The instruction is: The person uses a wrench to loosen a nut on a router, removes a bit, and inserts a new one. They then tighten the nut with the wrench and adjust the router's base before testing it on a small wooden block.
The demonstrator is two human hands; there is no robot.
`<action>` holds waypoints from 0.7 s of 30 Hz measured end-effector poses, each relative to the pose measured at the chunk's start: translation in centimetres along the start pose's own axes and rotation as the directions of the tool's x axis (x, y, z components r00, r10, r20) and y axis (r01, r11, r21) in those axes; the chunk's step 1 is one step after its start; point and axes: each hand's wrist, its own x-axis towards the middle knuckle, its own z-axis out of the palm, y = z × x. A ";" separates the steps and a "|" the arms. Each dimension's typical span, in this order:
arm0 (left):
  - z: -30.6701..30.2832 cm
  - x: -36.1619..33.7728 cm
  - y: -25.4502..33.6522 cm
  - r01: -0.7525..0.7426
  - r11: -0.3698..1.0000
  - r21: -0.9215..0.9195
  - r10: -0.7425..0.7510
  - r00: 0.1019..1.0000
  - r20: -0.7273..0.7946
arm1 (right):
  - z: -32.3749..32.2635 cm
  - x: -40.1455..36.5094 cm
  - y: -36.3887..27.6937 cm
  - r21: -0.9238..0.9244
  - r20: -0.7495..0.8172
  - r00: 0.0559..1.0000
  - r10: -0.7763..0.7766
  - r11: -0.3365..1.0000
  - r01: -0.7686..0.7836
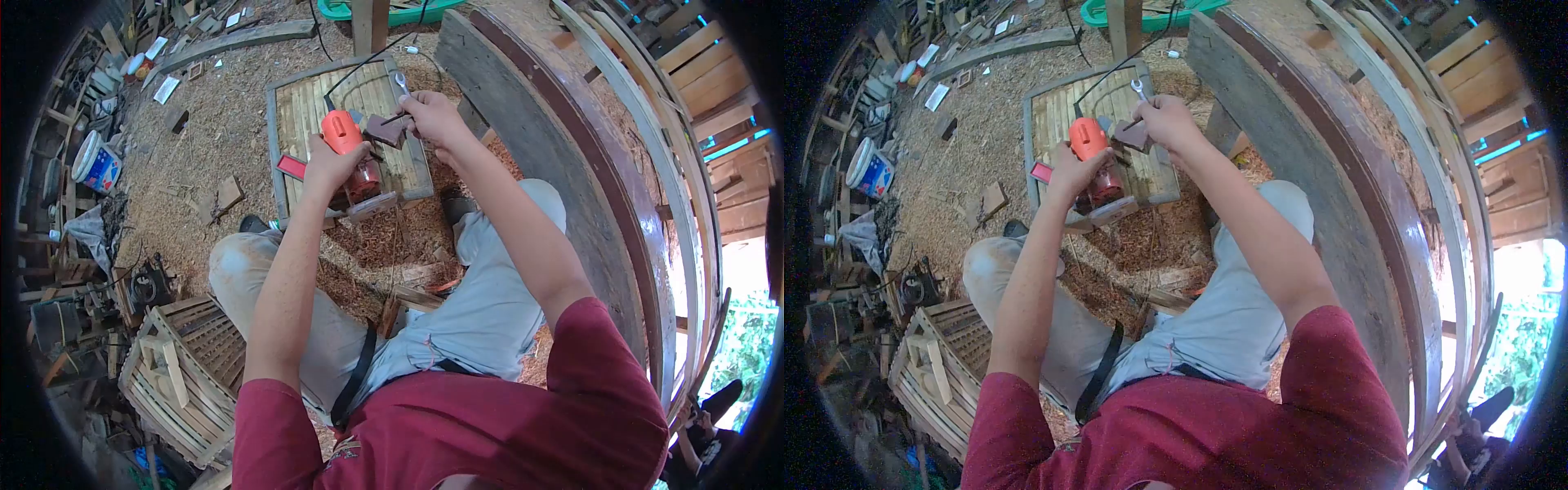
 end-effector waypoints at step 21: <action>6.0 0.8 6.0 -0.146 0.955 0.259 0.142 0.989 0.035 | -9.1 -2.9 -0.6 0.203 -0.176 0.984 0.020 0.979 0.016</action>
